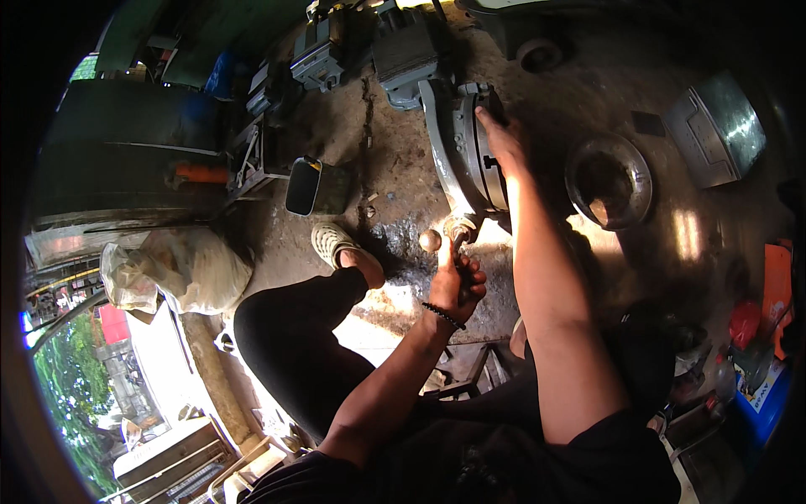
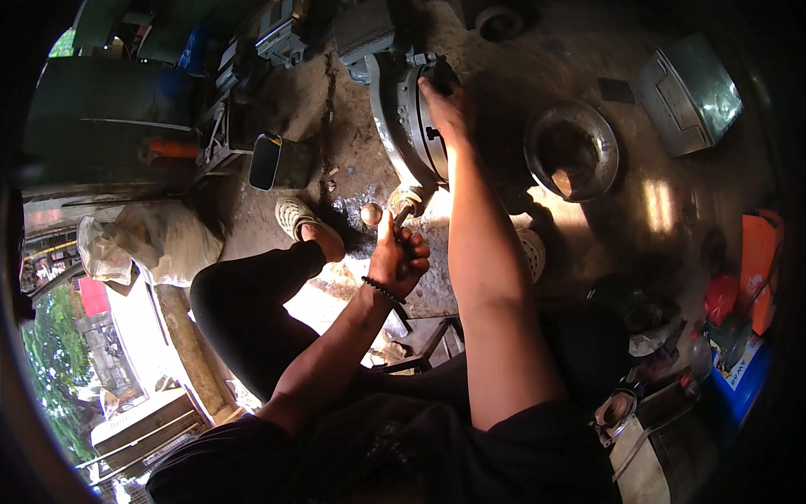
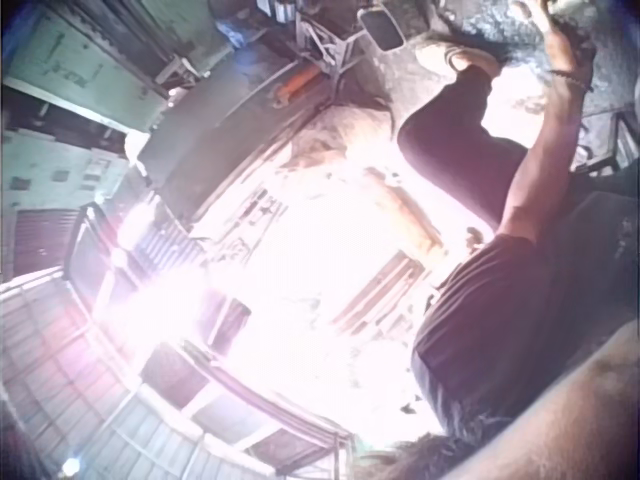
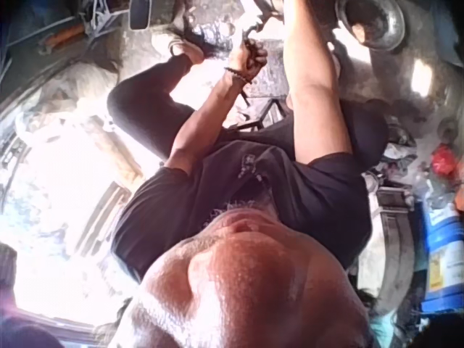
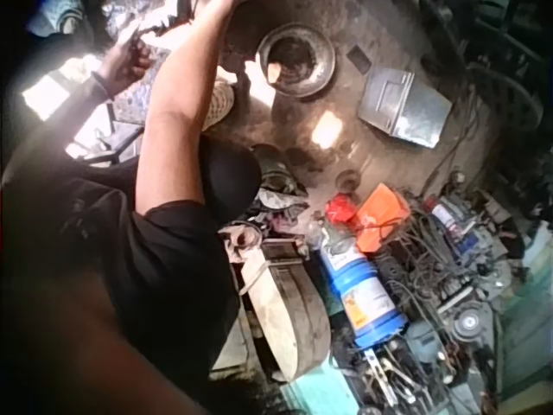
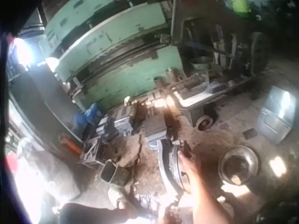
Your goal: The person sits on the floor and cleans a circular metal part using a brush and a liquid from a container. They repeatedly dip the brush into the liquid and scrub the surface of the metal part, then wipe it with a cloth.
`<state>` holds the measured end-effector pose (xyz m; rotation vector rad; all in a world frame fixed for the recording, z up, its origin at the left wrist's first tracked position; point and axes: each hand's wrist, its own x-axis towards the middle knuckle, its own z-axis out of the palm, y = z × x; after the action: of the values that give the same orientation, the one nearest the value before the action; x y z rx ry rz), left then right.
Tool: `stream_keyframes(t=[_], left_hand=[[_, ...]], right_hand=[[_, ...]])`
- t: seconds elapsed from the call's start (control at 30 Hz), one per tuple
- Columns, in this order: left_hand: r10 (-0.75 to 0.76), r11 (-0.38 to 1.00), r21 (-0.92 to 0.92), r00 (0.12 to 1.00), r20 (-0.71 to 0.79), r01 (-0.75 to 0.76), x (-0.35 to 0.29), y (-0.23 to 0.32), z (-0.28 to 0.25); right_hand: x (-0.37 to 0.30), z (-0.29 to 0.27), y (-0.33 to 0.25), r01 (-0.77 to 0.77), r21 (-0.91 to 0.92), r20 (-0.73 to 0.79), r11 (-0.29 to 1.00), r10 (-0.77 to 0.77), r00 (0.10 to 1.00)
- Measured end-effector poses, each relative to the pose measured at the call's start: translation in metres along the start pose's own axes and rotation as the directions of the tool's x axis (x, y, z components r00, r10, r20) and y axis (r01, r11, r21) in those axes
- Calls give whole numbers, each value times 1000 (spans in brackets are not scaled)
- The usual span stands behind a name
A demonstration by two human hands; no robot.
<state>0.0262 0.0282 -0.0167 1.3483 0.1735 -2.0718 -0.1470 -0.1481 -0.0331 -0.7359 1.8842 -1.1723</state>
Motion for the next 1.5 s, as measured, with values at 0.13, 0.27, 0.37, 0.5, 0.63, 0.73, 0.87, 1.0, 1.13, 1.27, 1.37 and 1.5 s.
stream_keyframes(t=[0.13,0.27,0.37,0.5,0.63,0.73,0.87,1.0,1.13,1.27,1.37,1.5], left_hand=[[10,998,64,1000,24,-11,-2,4,-1],[-14,999,41,1000,26,13,-4,9,0],[-27,999,29,999,29,26,-5,13,-3],[-32,998,56,999,12,31,-4,26,-13],[-81,997,-7,995,60,81,-3,47,-28],[-119,974,-181,986,114,139,-4,60,-37],[-127,893,-388,955,269,228,-1,54,-50],[-43,741,-610,927,374,281,9,36,-71],[245,480,-674,652,717,561,16,43,-98],[111,453,-734,785,609,506,20,53,-112],[107,422,-797,849,518,433,26,50,-123],[98,377,-694,719,688,613,41,34,-153]], right_hand=[[4,7,2,32,8,-38,999,-32,999],[7,14,8,71,-19,-53,997,-72,996],[8,20,11,40,-34,-28,999,-41,999],[9,34,10,98,-140,-70,985,-108,992],[10,51,9,113,-88,65,990,-107,992],[18,73,3,78,-120,214,990,-51,975],[17,127,-1,184,-297,271,937,-101,957],[2,164,-1,349,-533,409,771,-126,904],[-16,131,7,314,-630,307,710,-144,941],[-28,106,-28,624,-367,80,690,-645,760],[-39,88,-74,614,-156,-84,774,-630,772],[-54,66,-91,397,69,-225,915,-373,900]])
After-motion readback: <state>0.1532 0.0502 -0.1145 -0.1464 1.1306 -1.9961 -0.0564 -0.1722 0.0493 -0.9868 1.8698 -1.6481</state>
